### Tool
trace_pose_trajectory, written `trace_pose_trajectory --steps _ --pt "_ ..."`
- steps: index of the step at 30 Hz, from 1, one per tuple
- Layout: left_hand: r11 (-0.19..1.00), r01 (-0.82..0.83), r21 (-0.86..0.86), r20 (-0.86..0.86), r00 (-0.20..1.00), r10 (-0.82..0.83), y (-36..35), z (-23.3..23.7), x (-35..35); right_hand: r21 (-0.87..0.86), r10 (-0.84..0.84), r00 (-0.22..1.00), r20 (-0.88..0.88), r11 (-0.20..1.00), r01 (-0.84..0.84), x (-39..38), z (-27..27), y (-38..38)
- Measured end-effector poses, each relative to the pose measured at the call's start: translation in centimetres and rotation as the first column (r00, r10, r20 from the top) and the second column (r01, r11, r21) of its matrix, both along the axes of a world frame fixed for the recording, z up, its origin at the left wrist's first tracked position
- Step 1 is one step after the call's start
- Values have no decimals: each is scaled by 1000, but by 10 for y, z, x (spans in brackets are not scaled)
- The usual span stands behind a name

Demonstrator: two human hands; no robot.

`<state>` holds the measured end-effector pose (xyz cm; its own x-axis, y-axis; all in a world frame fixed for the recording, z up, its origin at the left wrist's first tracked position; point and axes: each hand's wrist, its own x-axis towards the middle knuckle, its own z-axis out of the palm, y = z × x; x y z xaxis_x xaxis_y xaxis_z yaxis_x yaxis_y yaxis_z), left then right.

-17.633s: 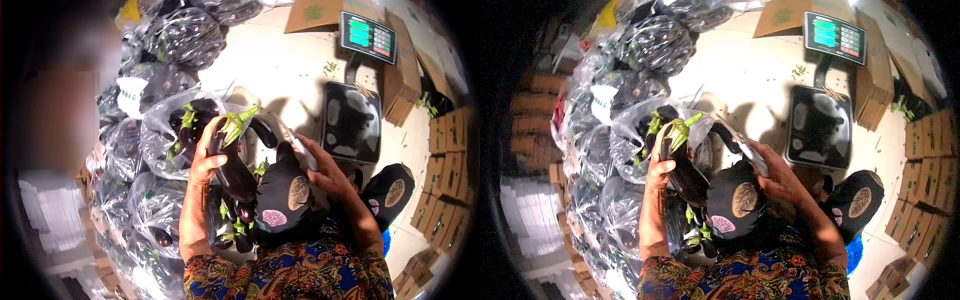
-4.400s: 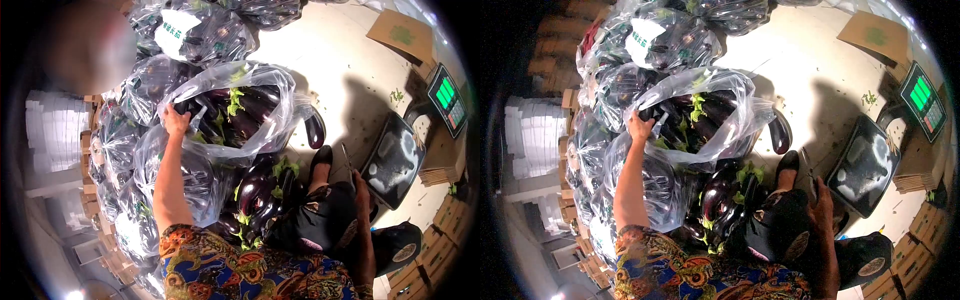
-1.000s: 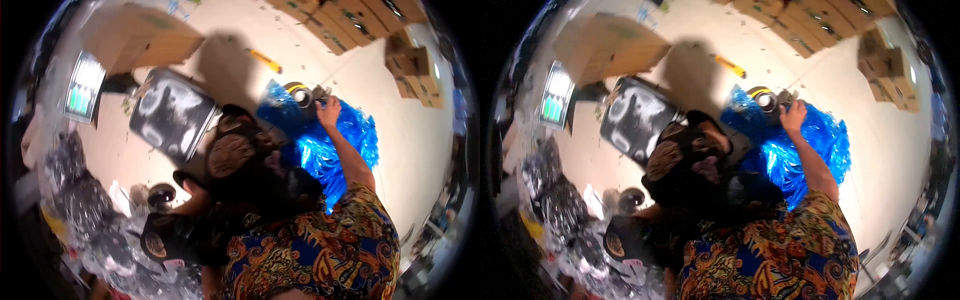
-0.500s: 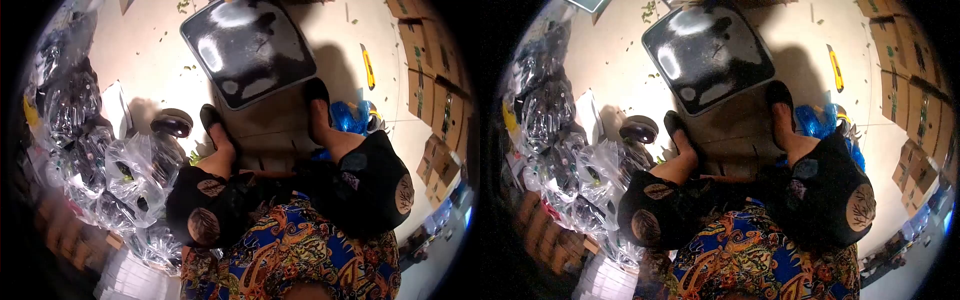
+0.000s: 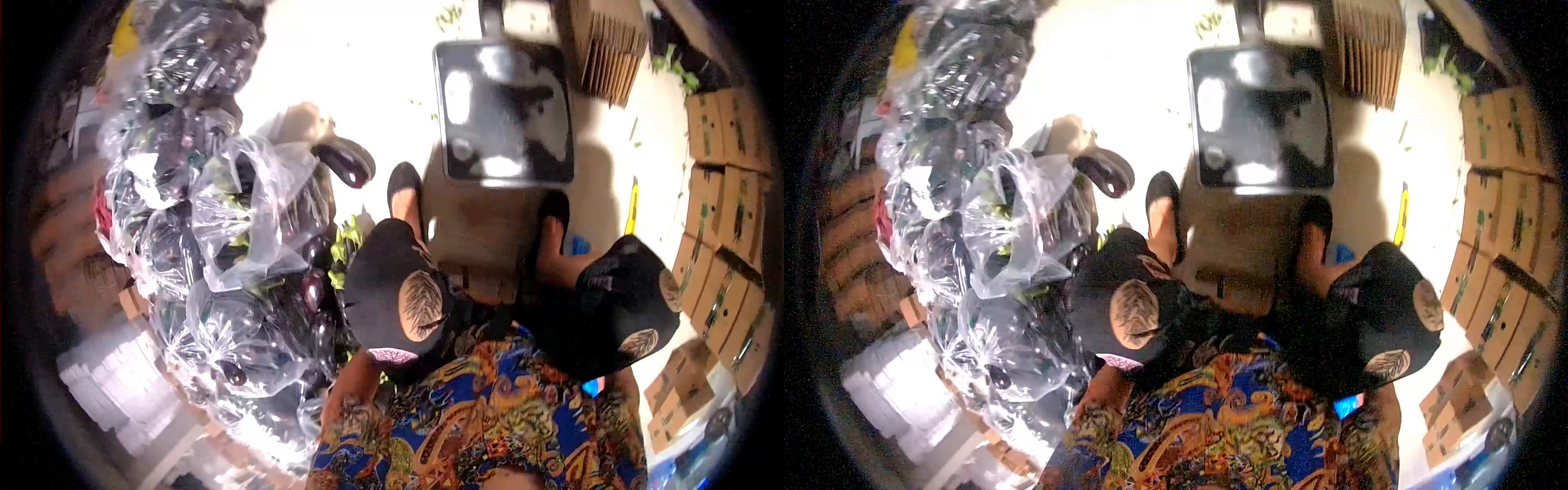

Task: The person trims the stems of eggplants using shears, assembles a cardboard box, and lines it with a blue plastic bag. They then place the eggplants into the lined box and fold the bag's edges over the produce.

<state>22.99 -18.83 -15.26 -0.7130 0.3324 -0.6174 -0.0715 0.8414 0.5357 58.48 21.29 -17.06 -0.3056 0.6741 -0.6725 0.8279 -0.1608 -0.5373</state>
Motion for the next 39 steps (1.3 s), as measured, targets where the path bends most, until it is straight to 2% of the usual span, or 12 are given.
trace_pose_trajectory --steps 7,10,13,14,16,18,19,22,26,30,35,39 --pt "952 -183 244 -190 954 232 68 -94 -142 -24 8 998 -68 1000 -10 -5 10 33" --pt "954 -300 -6 -407 872 272 137 -92 -193 -51 1 996 -91 999 -6 -11 9 48" --pt "922 -260 -286 -219 955 201 154 -151 -253 -28 -18 985 -169 1000 13 -22 6 78" --pt "920 -249 -303 -361 923 131 157 -159 -250 11 3 972 -233 1000 0 -28 11 92" --pt "877 -428 -217 -400 859 319 158 -163 -241 83 34 932 -362 997 -4 -45 13 129" --pt "940 -342 17 -364 873 324 137 -177 -238 137 -106 962 -252 980 144 -80 32 169" --pt "967 -241 -87 -270 940 210 138 -149 -231 60 -156 918 -364 980 191 -111 70 179" --pt "945 -7 -327 -310 946 -100 125 -99 -175 394 83 896 -436 913 107 -187 108 223" --pt "803 327 -499 -238 839 -490 132 -66 -150 706 265 918 -295 708 22 -278 142 255" --pt "692 408 -596 -113 810 -576 130 -91 -150 874 384 897 -219 485 6 -324 139 290" --pt "861 507 30 -436 782 -446 141 -82 -161 737 90 936 -339 644 205 -344 117 324" --pt "881 374 289 -210 923 -323 159 -105 -153 627 95 925 -367 760 171 -347 108 345"
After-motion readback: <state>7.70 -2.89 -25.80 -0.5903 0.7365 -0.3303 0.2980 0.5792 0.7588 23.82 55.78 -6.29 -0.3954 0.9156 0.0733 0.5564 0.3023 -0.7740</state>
